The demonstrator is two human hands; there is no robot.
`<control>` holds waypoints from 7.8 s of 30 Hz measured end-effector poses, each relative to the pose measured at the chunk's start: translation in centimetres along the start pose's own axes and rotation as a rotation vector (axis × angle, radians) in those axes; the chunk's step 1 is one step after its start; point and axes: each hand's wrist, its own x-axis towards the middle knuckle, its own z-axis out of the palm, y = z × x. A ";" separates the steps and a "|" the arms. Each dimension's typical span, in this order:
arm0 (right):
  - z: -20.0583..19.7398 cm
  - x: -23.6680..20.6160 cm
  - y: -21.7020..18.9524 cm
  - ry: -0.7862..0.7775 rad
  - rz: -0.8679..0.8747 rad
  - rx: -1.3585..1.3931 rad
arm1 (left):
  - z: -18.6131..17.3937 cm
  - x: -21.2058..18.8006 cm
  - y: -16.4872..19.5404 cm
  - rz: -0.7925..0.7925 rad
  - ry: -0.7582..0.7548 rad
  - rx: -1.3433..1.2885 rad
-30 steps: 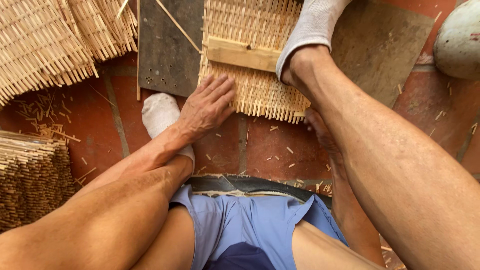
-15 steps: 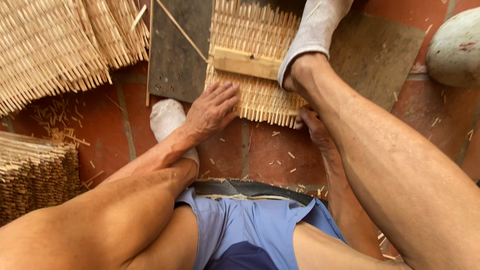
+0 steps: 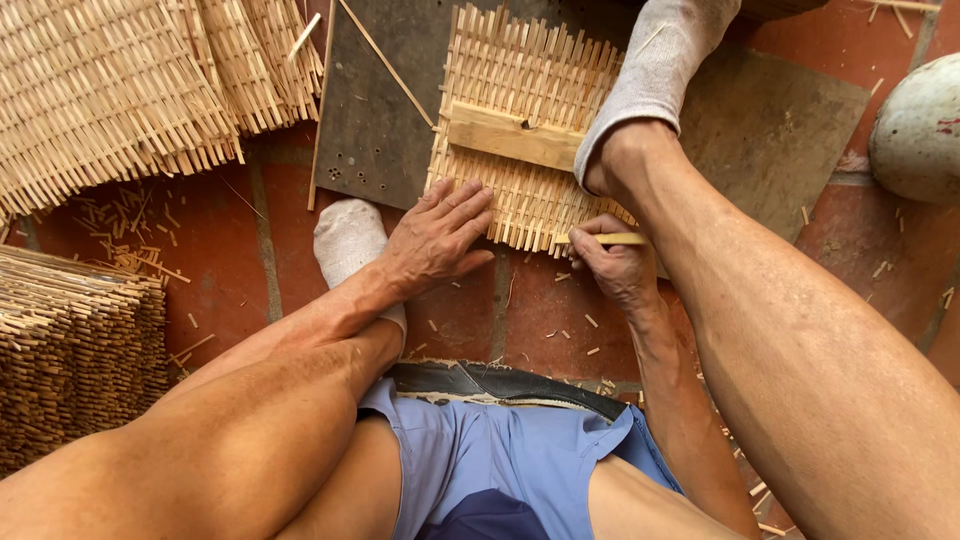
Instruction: The person applies white adhesive to a cardboard square using a paint roller, then places a woven bamboo mat on top and presses it down. They use a small wooden stick to adjust the mat edges and then stack the finished unit with others.
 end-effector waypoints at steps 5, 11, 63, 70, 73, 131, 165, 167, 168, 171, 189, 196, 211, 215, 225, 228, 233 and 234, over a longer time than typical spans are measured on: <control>1.5 -0.4 0.6 0.154 -0.050 0.113 | -0.2 0.0 0.4 -0.034 -0.072 -0.012; -0.1 -0.4 0.0 0.088 -0.039 0.015 | 1.5 2.0 1.0 0.109 -0.095 0.006; -0.9 10.9 -1.9 0.242 -0.244 -0.562 | 2.6 5.1 3.9 0.310 -0.269 0.000; -0.4 11.3 -4.9 0.244 -0.253 -0.597 | 2.9 4.3 4.0 0.317 -0.293 0.126; 0.0 11.0 -7.2 0.251 -0.257 -0.616 | 2.8 4.8 3.6 0.284 -0.370 0.013; -42.2 -14.6 -20.1 0.792 0.442 -0.745 | 0.5 -7.8 -1.9 -0.477 0.398 0.054; -33.0 -14.5 -11.9 1.265 -0.184 -1.107 | -2.1 3.9 -4.9 -0.265 0.283 0.145; -33.7 -14.6 -12.5 1.236 -0.129 -0.946 | -1.9 3.8 -5.1 -0.264 0.286 0.137; -34.3 -14.5 -12.9 1.204 -0.023 -0.784 | -1.8 3.8 -5.2 -0.269 0.280 0.143; -35.6 -14.6 -14.0 1.097 0.199 -0.357 | -1.9 3.8 -5.1 -0.275 0.258 0.156; -38.5 -15.5 -15.5 0.886 0.206 0.314 | -1.8 3.6 -5.0 -0.283 0.252 0.140; -38.0 -16.7 -19.2 0.914 0.128 0.150 | -1.9 3.7 -4.8 -0.274 0.272 0.120; -32.2 2.4 -29.4 0.431 -0.015 -0.210 | -4.8 5.7 -4.3 -0.289 0.321 -0.006; -29.4 10.6 -27.4 0.274 0.072 -0.431 | -5.2 5.9 -4.6 -0.293 0.312 -0.039; -23.7 23.9 -30.2 -0.065 -0.251 -1.343 | -4.8 5.7 -5.2 -0.316 0.307 -0.080; -22.3 25.5 -30.9 -0.099 -0.232 -1.484 | -4.6 5.7 -5.2 -0.319 0.306 -0.111; -25.9 21.9 -31.1 -0.132 0.005 -1.593 | -4.2 5.6 -5.3 -0.317 0.305 -0.120; -27.1 20.9 -31.3 -0.122 0.099 -1.641 | -4.1 5.6 -5.3 -0.324 0.302 -0.116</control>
